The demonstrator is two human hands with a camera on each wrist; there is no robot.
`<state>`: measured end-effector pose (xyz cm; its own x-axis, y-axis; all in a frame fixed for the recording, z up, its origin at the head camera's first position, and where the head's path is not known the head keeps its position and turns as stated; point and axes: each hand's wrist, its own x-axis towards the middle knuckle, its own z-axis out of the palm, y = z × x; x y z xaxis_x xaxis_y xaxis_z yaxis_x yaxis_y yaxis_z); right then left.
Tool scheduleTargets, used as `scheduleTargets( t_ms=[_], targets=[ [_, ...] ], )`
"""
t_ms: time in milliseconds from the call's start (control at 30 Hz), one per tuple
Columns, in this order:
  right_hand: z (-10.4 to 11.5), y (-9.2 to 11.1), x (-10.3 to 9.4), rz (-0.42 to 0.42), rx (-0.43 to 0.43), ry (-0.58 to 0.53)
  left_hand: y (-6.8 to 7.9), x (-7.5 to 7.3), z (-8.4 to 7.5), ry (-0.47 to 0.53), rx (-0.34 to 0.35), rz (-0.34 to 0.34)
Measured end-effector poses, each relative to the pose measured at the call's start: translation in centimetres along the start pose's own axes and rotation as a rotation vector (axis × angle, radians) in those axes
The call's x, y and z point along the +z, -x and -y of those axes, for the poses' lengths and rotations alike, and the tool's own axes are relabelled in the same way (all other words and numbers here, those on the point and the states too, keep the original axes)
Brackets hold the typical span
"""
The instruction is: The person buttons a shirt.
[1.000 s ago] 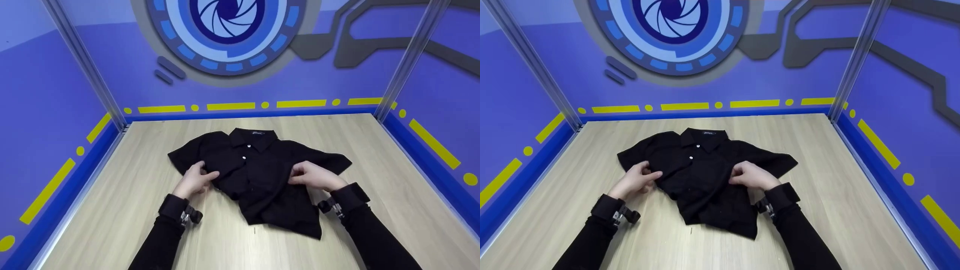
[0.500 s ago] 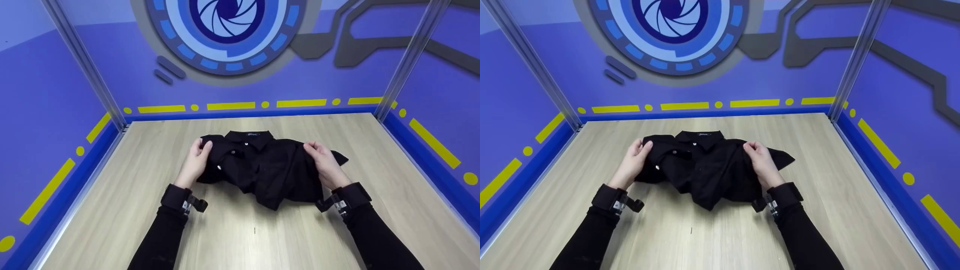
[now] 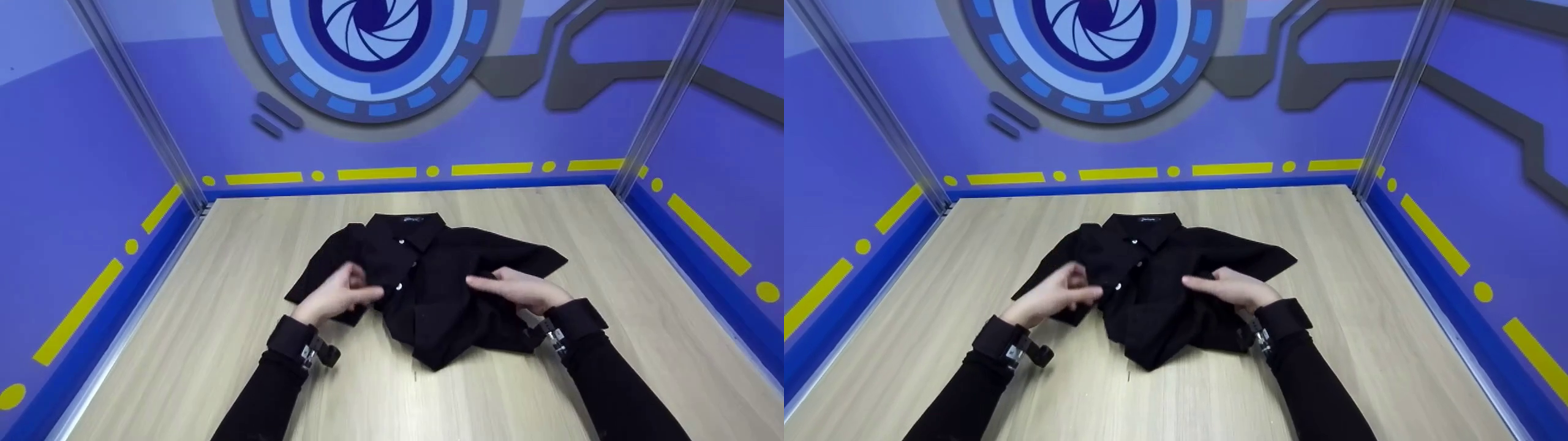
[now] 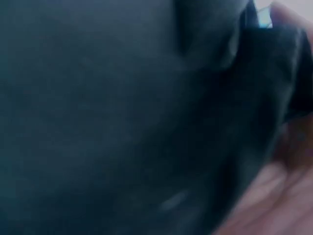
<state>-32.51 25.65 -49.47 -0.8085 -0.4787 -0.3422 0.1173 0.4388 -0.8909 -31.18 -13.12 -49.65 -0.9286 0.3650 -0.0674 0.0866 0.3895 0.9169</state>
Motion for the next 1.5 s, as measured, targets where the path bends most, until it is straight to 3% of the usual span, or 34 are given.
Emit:
scheduleTargets(
  t_ms=[133,200,267,367,533,667,767,867,1033,1100,1267,1367,1500],
  targets=[
    [-0.5,-0.3,0.6,0.087,-0.113,0.109,0.6,0.3,1.0,-0.218,-0.046,0.11],
    [-0.6,-0.5,0.9,0.113,-0.195,0.084,0.6,0.4,0.8,-0.248,-0.021,0.103],
    [-0.4,-0.7,1.1,0.12,-0.255,-0.007,0.4,0.2,0.4,-0.25,0.024,0.061],
    [0.1,-0.8,1.3,0.098,-0.309,-0.246,-0.1,0.0,-0.5,-0.209,0.13,-0.028],
    [1.0,-0.9,1.5,-0.051,-0.348,-0.64,-1.3,-0.7,-2.1,-0.045,0.232,-0.219],
    [1.3,-0.9,1.2,-0.121,-0.411,-0.791,-1.8,-1.3,-2.8,0.158,0.222,-0.357],
    [1.1,-0.8,0.9,-0.137,-0.428,-0.806,-1.8,-1.4,-2.7,0.251,0.15,-0.38],
    [0.8,-1.0,0.9,-0.133,-0.418,-0.78,-1.5,-1.3,-2.2,0.308,0.077,-0.321],
    [0.6,-1.4,1.3,-0.097,-0.415,-0.768,-1.1,-1.0,-0.7,0.538,0.001,-0.135],
    [0.5,-1.5,1.3,-0.096,-0.4,-0.747,-1.0,-0.9,0.0,0.534,-0.003,-0.057],
    [0.0,-1.4,1.2,-0.122,-0.265,-0.578,0.0,-1.1,1.1,0.218,-0.022,0.043],
    [-0.3,-1.3,1.2,-0.11,-0.182,-0.442,0.9,-1.4,1.1,0.021,-0.071,0.097],
    [-0.6,-1.4,1.5,-0.058,-0.142,-0.285,1.8,-1.6,0.7,-0.178,-0.087,0.193]
  ],
)
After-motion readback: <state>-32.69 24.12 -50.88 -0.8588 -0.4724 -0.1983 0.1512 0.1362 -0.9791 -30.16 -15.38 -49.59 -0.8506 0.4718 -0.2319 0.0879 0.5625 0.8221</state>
